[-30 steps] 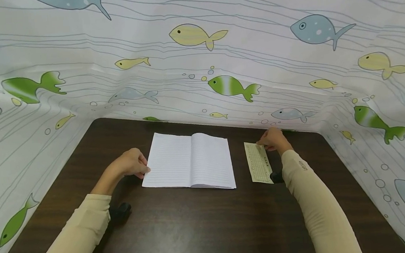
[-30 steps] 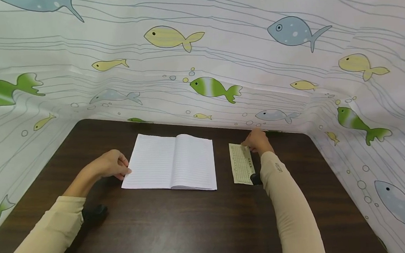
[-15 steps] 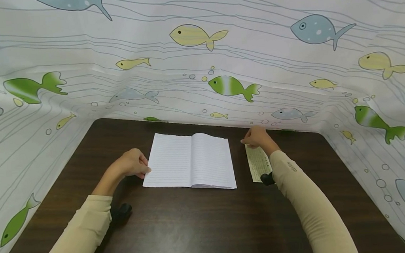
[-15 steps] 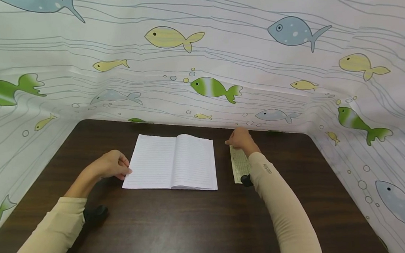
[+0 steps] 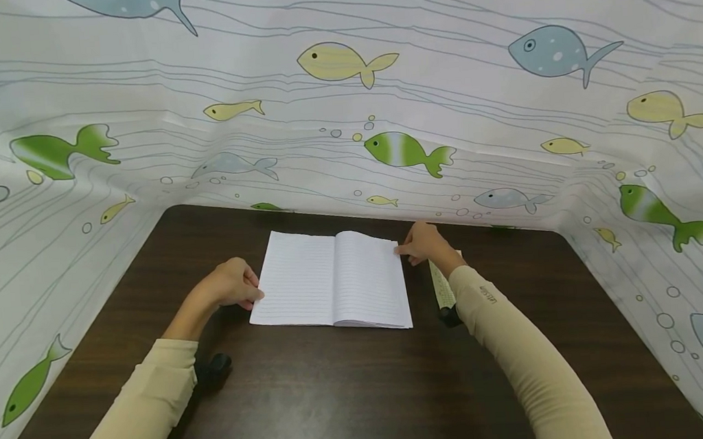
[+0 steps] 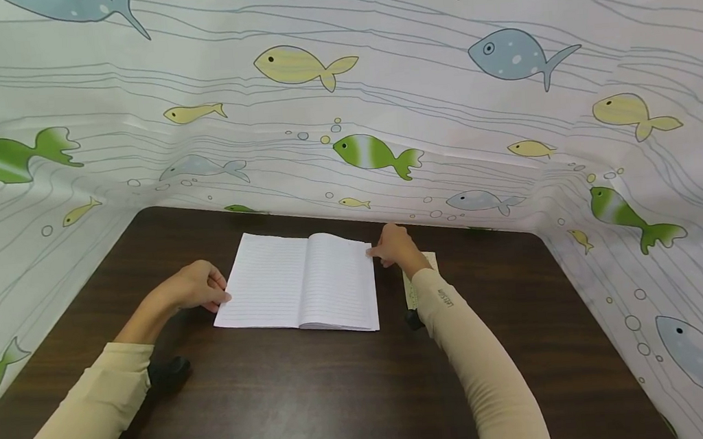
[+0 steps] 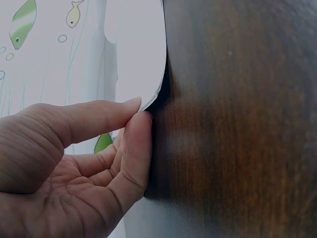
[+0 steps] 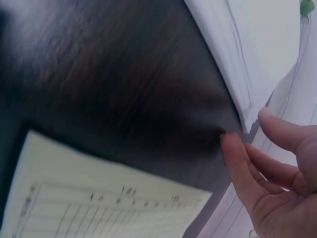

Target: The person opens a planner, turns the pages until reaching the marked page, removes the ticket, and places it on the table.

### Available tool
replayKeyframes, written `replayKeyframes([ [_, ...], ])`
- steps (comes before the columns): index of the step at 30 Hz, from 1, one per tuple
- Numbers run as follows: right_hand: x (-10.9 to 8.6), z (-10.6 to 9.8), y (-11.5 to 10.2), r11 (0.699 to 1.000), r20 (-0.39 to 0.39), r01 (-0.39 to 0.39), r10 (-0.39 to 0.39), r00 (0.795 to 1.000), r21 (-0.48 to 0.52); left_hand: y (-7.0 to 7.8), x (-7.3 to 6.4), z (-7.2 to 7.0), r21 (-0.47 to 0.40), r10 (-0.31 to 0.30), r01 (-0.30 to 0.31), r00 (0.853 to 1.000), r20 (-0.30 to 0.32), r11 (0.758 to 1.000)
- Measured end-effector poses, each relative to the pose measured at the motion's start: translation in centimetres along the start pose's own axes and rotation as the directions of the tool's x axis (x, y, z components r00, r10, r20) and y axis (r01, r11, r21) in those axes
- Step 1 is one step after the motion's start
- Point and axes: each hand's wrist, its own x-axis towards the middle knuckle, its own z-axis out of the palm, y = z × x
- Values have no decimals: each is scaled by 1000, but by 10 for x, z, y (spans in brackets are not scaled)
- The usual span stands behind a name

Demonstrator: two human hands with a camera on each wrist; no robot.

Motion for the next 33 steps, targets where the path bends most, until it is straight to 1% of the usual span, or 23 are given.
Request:
replayKeyframes([
  [5, 1, 9, -9, 999, -29, -26, 26, 999, 19, 0, 0, -1, 12, -16, 16, 1000, 0, 1000],
  [7, 1, 13, -13, 999, -47, -36, 36, 998, 6, 1, 1, -1, 10, -22, 22, 1000, 0, 1000],
  [11, 2, 17, -15, 998, -68, -62, 63, 996, 15, 1, 2, 0, 0, -32, 32, 999, 0, 999],
  [15, 4, 13, -13, 992, -38, -90, 94, 995, 85, 2, 2, 0, -3, -39, 39, 999, 0, 999],
  [18, 6, 11, -13, 988, -18, -108, 111, 994, 110, 2, 1, -1, -6, -36, 36, 999, -3, 999],
  [25, 12, 14, -13, 985, -19, -146, 148, 989, 90, -1, 0, -2, -56, 4, -5, 1000, -14, 998],
  [30, 14, 14, -11, 982, -7, -162, 163, 987, 96, -3, -2, -3, -91, 15, -16, 1000, -11, 996],
  [33, 13, 14, -11, 981, -3, -164, 166, 986, 105, -2, -4, -5, -110, 21, -21, 1000, -6, 994],
])
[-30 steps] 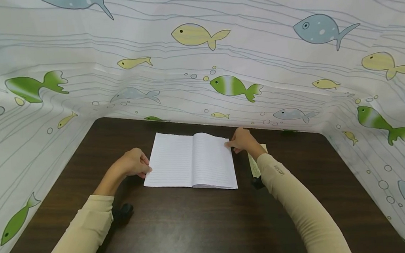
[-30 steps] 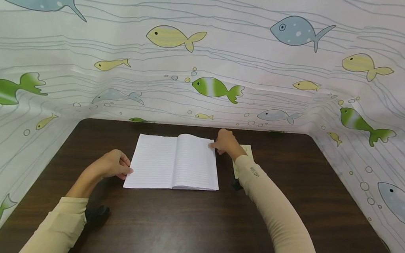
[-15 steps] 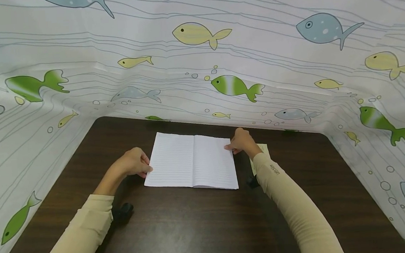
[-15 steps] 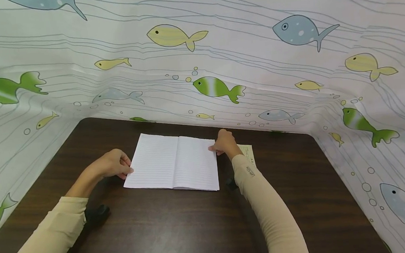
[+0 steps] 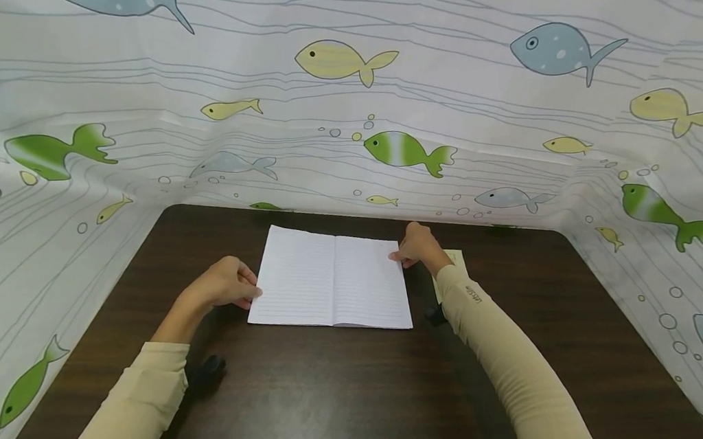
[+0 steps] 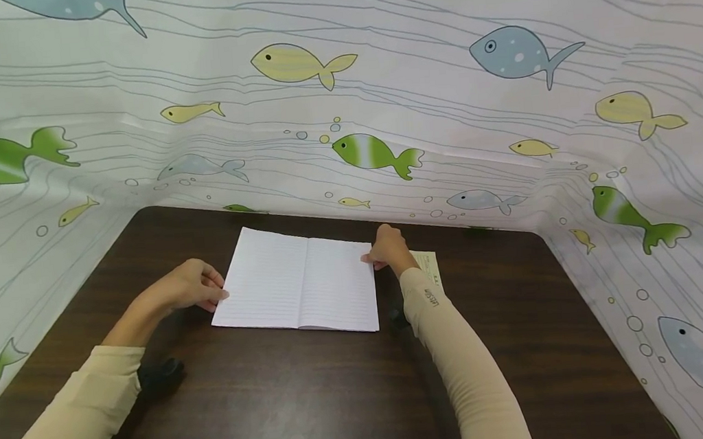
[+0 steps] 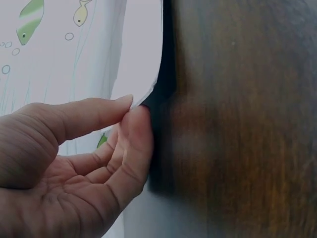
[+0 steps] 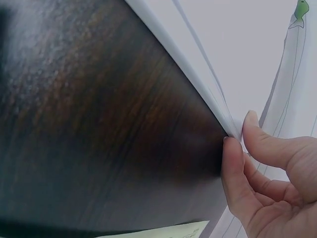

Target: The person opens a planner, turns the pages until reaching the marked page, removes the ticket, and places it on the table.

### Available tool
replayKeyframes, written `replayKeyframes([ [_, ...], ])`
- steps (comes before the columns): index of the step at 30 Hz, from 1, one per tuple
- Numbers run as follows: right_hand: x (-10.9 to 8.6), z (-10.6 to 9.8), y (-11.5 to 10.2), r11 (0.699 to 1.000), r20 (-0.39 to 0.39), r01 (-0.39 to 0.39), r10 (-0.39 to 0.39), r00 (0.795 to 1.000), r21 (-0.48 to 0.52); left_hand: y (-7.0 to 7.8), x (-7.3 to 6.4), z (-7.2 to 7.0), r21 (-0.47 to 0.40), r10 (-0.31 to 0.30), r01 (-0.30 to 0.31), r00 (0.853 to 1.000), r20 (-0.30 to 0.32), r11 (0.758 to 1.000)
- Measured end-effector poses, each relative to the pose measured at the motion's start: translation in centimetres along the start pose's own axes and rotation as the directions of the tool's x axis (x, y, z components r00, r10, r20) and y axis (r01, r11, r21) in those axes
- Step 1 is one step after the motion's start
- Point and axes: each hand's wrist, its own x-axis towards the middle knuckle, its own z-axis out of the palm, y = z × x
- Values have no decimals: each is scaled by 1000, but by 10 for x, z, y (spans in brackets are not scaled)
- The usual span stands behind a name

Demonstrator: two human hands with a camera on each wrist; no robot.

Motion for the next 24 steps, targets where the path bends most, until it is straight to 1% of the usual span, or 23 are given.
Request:
replayKeyframes([
  [4, 0, -1, 0, 1000, -5, -2, 2, 1000, 8, 7, -3, -5, -10, 12, -12, 1000, 1, 1000],
  [8, 2, 0, 1, 1000, 12, -18, 17, 1000, 16, 16, -7, -11, -21, 20, -20, 1000, 0, 1000],
  [12, 2, 0, 4, 999, 27, -35, 35, 999, 16, 26, -7, -15, -35, 35, -35, 999, -3, 999],
  [14, 1, 0, 4, 999, 28, -30, 30, 999, 18, 31, -7, -16, -50, 47, -47, 999, -9, 998],
  [20, -1, -2, 4, 999, 25, -15, 14, 1000, 30, 50, -7, -15, -117, 102, -105, 994, -33, 988],
  [24, -2, -2, 4, 999, 20, -9, 8, 1000, 31, 67, -9, -10, -123, 140, -146, 988, -59, 982],
])
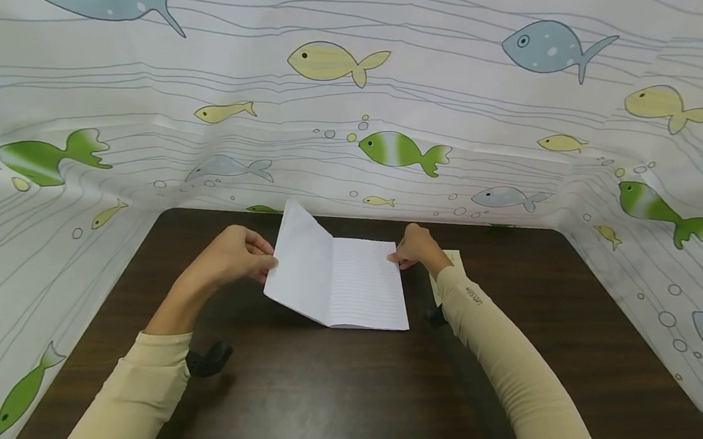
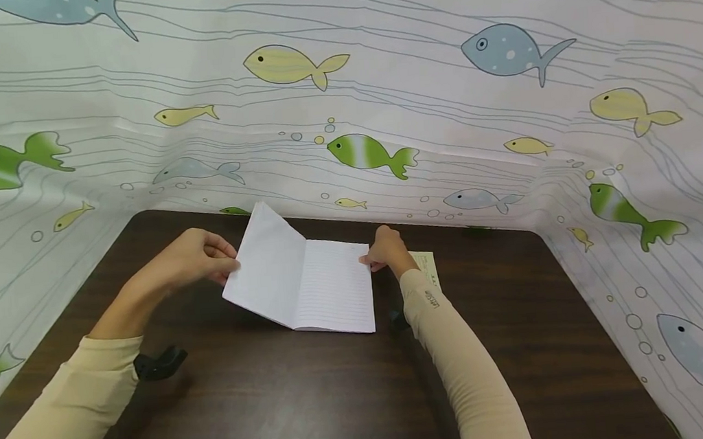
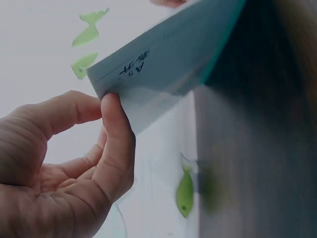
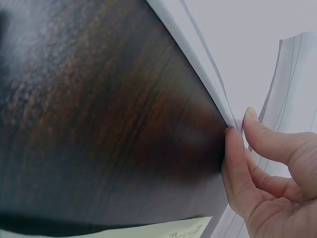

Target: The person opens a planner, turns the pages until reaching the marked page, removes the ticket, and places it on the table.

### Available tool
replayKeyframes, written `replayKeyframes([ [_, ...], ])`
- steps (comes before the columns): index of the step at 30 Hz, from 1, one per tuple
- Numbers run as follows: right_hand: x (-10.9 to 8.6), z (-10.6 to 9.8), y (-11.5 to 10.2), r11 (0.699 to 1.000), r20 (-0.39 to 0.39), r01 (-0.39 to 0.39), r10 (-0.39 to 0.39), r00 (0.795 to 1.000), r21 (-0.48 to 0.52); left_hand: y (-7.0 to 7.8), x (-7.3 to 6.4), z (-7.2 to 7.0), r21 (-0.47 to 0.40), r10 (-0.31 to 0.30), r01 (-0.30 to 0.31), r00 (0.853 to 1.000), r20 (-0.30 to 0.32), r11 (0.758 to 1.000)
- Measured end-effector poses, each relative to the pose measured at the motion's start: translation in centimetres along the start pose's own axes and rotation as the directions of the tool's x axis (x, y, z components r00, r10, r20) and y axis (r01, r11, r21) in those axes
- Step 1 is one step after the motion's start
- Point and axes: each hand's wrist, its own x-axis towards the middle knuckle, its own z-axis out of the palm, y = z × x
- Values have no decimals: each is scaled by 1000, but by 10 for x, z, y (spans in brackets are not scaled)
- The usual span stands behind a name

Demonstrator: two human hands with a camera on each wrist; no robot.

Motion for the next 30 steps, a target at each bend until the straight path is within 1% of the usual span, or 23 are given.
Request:
replayKeyframes([
  [4, 0, 0, -1, 1000, -5, 15, -15, 1000, -18, 18, 2, 10, -12, 42, -42, 999, -7, 999],
  [7, -1, 0, -1, 999, -15, 21, -21, 1000, -32, 29, 6, 20, -39, 64, -64, 998, -4, 997],
  [13, -4, -1, 1, 998, -15, 41, -41, 999, -46, 46, 17, 44, -104, 95, -93, 995, 12, 990],
  [16, -5, -1, 2, 996, -15, 56, -57, 998, -74, 52, 25, 58, -133, 90, -86, 996, 26, 987],
  [18, -6, -2, 3, 994, -17, 60, -61, 998, -88, 54, 30, 68, -168, 89, -80, 995, 48, 983],
  [21, -6, -2, 4, 994, -24, 63, -65, 998, -91, 57, 37, 82, -214, 96, -77, 992, 80, 974],
  [23, -5, -2, 5, 994, -29, 68, -71, 997, -88, 58, 40, 92, -227, 107, -83, 990, 96, 970],
  [25, -4, -2, 6, 994, -36, 72, -75, 996, -83, 60, 43, 101, -221, 105, -82, 990, 97, 972],
  [30, -3, -2, 9, 994, -47, 92, -95, 994, -61, 62, 51, 123, -159, 91, -75, 991, 97, 984],
])
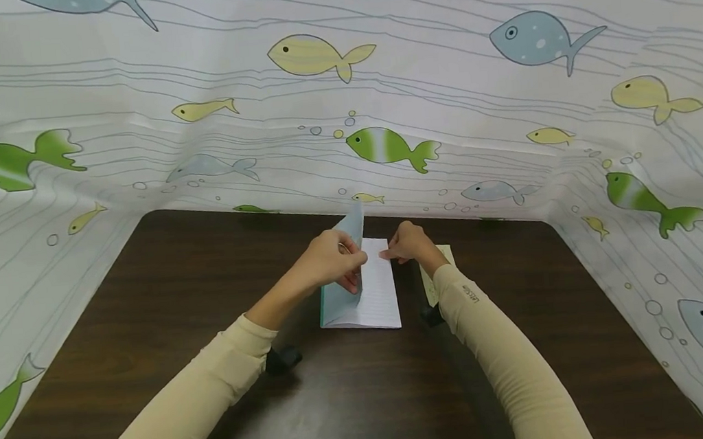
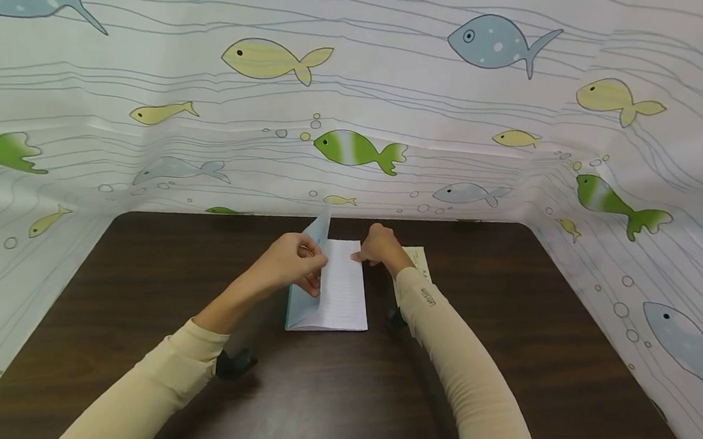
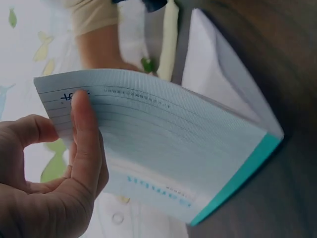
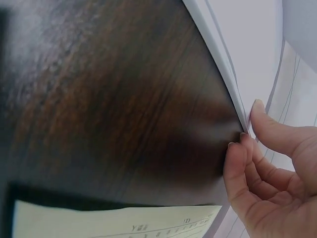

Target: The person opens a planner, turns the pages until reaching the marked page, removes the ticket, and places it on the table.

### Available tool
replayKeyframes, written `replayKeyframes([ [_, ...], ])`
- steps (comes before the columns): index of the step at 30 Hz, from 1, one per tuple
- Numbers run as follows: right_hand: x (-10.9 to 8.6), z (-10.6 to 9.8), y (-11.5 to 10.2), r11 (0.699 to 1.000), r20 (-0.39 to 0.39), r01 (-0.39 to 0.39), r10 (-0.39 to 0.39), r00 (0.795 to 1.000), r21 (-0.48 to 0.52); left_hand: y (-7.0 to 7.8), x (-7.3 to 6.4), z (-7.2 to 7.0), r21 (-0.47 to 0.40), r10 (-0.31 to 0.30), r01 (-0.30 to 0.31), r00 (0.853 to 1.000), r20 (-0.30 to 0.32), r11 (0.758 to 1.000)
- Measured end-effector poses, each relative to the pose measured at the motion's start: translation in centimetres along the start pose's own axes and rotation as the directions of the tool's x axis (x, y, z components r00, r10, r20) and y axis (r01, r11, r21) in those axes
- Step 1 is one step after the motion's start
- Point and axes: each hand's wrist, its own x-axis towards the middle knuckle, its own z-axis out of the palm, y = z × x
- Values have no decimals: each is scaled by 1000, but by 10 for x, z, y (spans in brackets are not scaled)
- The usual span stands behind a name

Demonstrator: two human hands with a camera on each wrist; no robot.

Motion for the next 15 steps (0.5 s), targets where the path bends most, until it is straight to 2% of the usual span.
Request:
replayKeyframes([
  [10, 0, -3, 8, 998, 57, 47, -49, 997, 40, -17, 28, 45, 121, -65, 59, 997, 46, 991],
  [15, 2, -7, 12, 995, 86, 59, -65, 994, 75, -25, 37, 61, 161, -70, 60, 996, 58, 985],
])
